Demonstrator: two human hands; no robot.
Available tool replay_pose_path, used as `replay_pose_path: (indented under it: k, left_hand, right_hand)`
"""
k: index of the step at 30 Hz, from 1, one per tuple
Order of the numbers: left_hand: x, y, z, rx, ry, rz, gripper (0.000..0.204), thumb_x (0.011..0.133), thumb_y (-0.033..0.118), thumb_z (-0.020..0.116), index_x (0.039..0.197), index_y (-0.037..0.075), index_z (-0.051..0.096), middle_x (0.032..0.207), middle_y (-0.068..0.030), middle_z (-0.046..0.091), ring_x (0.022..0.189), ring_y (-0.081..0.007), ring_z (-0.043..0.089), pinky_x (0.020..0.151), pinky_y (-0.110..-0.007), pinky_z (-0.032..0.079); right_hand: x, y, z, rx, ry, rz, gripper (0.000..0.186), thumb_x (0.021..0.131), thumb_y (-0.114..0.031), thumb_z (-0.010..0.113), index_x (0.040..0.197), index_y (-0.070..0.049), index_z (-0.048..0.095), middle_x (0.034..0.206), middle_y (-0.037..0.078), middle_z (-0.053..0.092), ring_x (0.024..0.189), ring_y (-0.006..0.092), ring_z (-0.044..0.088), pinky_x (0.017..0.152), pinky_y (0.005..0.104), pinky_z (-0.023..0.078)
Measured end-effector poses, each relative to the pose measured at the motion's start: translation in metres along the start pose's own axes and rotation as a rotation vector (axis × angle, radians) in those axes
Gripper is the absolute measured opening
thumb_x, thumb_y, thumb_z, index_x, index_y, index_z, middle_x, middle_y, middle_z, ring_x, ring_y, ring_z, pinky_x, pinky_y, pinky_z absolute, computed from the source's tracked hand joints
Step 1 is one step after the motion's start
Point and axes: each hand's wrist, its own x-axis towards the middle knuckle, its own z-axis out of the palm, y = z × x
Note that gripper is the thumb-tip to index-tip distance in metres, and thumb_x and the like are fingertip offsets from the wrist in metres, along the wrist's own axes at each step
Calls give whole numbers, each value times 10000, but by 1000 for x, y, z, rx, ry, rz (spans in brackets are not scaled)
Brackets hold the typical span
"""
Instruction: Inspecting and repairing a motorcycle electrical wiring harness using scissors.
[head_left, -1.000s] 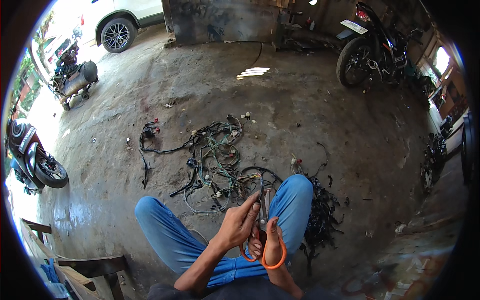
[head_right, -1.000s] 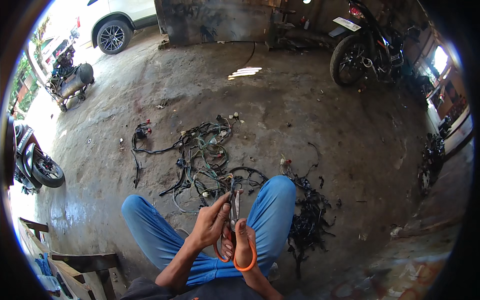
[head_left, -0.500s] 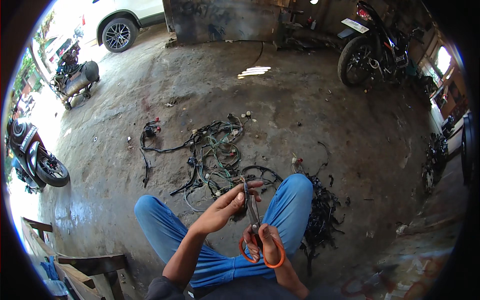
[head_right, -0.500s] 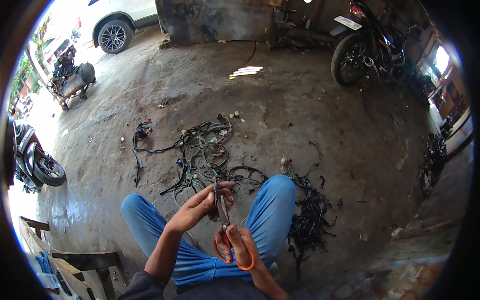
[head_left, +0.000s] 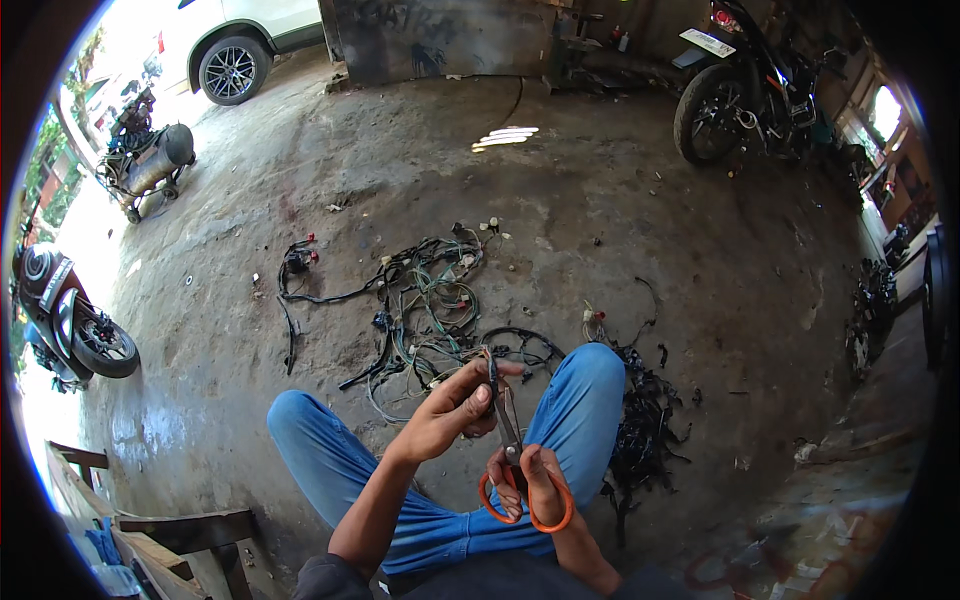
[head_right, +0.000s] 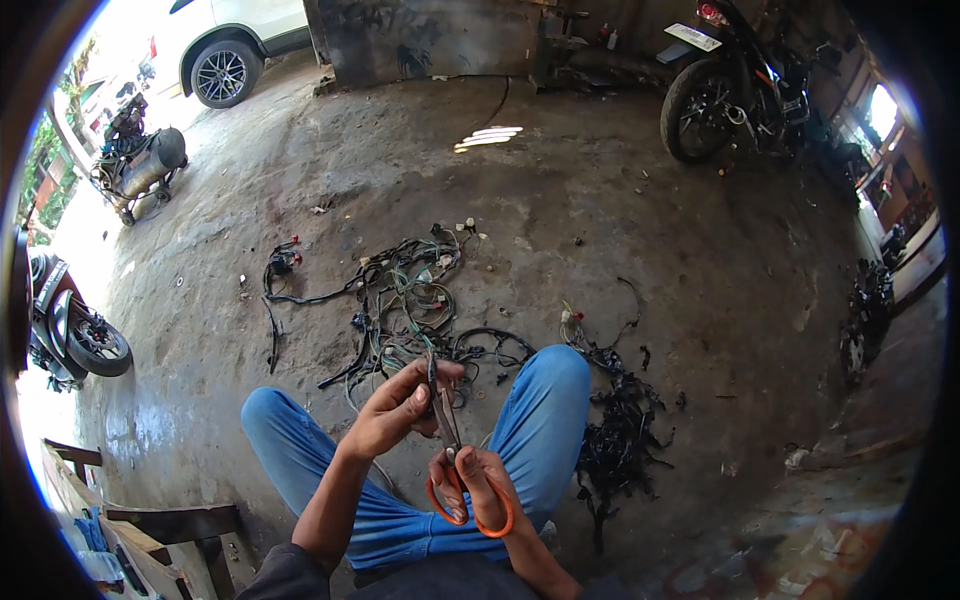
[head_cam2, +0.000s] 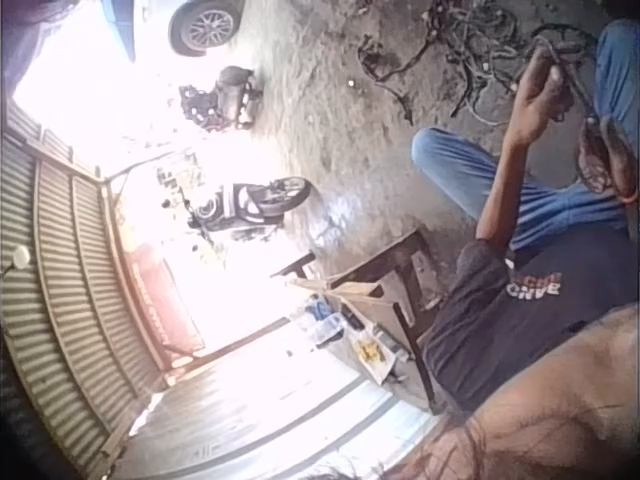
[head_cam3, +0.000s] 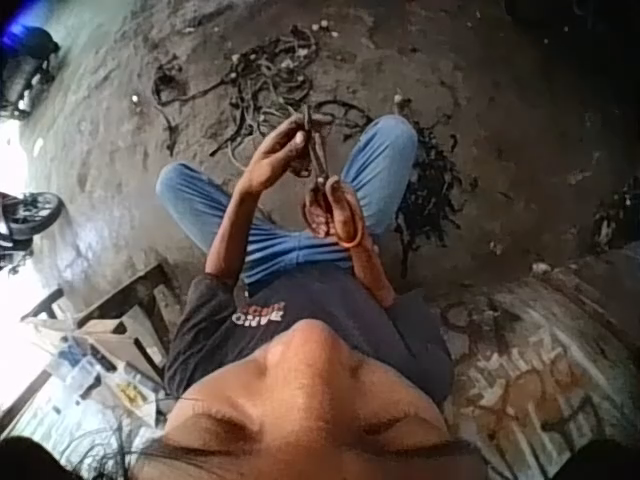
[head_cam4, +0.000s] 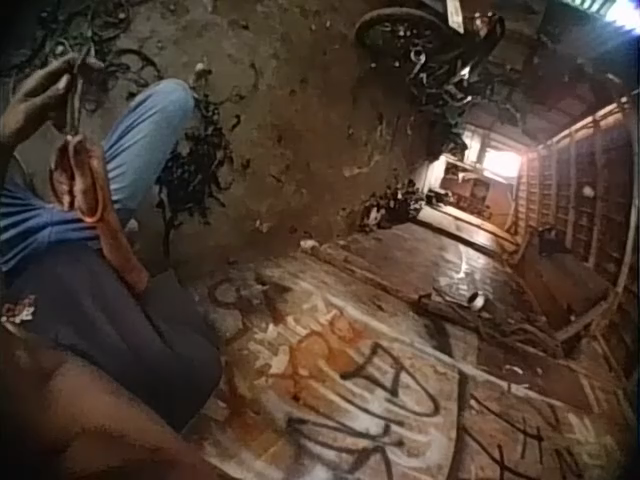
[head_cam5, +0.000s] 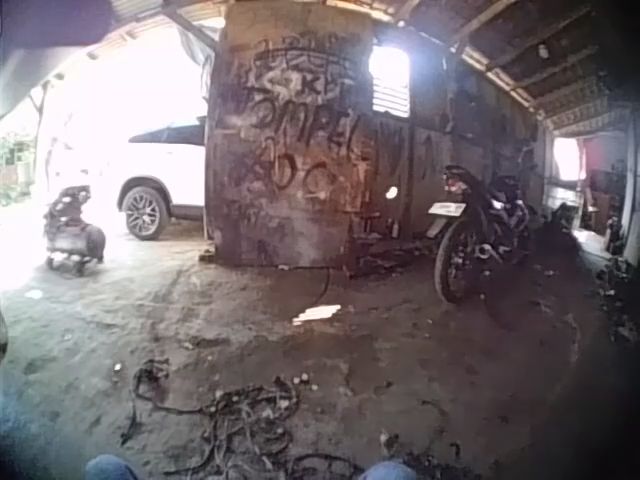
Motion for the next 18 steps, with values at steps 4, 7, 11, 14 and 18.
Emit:
replay_pose_path:
  k: [4, 7, 11, 14, 18]
  left_hand:
    - [0, -2, 3, -16, -19, -73, 700, 1061, 431, 503, 1624, 123, 222, 744, 67, 350, 654, -56, 311, 598, -221, 273]
    - [-5, 5, -5, 110, -80, -87, 688, 1057, 454, 503, 1619, 143, 255, 749, 64, 394, 663, -69, 363, 616, -235, 330]
    - [0, 23, -10, 361, -150, -79, 681, 1050, 467, 509, 1613, 164, 275, 732, 23, 439, 678, -101, 435, 657, -284, 409]
    - [2, 36, -18, 676, -300, -128, 656, 1045, 459, 510, 1608, 207, 289, 707, -43, 435, 679, -134, 470, 702, -333, 450]
    - [4, 47, -21, 810, -392, -150, 638, 1061, 450, 472, 1615, 211, 265, 704, -40, 428, 674, -138, 458, 708, -330, 454]
  right_hand:
    - [-1, 2, -2, 59, 8, 54, 701, 1000, -671, 397, 874, -1, 562, 552, -15, 422, 415, 60, 402, 388, 214, 353]
    - [-8, -7, -8, 88, -20, 144, 727, 981, -708, 378, 865, -11, 550, 544, -19, 411, 392, 58, 394, 367, 212, 363]
    - [-19, -29, -17, -34, -26, 288, 816, 925, -801, 316, 834, -15, 517, 519, -23, 391, 367, 54, 381, 345, 215, 369]
    - [-23, -41, -26, -78, -41, 332, 839, 903, -825, 311, 819, -16, 518, 521, -31, 385, 368, 37, 370, 335, 202, 362]
    - [-23, -43, -31, -130, -50, 364, 847, 891, -835, 322, 814, -18, 529, 527, -37, 392, 377, 30, 372, 335, 194, 342]
